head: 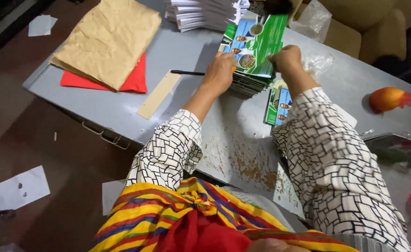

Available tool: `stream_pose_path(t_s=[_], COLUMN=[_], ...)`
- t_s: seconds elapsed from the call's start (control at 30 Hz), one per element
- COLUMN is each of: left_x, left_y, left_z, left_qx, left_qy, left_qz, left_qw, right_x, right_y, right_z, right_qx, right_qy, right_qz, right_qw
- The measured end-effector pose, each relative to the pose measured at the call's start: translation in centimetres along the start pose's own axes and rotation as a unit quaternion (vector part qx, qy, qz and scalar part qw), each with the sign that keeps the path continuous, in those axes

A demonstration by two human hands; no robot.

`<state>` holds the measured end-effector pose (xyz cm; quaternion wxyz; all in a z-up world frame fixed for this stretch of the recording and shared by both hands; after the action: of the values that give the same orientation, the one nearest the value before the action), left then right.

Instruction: The person is inspecting printed calendars by flipping through the pages and then stacking them neatly on a production table.

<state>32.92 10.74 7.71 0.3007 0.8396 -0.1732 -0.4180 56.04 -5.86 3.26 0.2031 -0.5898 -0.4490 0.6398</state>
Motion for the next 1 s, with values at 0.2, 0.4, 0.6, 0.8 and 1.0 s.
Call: stream_pose_path(t_s=[0.2, 0.4, 0.6, 0.8, 1.0], left_x=[-8.6, -9.1, -9.6, -8.9, -7.4], left_y=[0.7, 1.1, 1.6, 1.2, -1.3], left_z=[2.3, 10.7, 18.5, 21.8, 22.2], left_qx=[-0.113, -0.148, -0.107, -0.112, -0.215], left_qy=[0.111, 0.080, 0.091, 0.103, 0.121], left_qz=[0.114, 0.319, 0.368, 0.312, 0.306], left_qw=[0.981, 0.933, 0.919, 0.938, 0.920], right_x=[-2.5, 1.3, 4.8, 8.5, 9.3], right_y=[-9.9, -10.0, -11.2, -6.1, -6.6], right_z=[13.3, 24.1, 30.9, 30.4, 30.9], right_qx=[-0.135, -0.245, -0.237, -0.261, -0.189], right_qy=[-0.054, -0.150, -0.141, -0.117, -0.113], right_qz=[-0.245, -0.332, -0.343, -0.350, -0.351], right_qw=[0.959, 0.899, 0.898, 0.892, 0.910])
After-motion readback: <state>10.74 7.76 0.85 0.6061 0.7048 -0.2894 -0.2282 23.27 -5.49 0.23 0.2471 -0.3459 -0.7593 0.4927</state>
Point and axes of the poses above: each hand's wrist, its own z-axis away from the middle knuckle, its own x-axis out of the palm, y = z × x, the point moved 10 cm from there along -z, towards the middle knuckle, and after that the axes turned 8 degrees about -x, right-handed, at the moved point
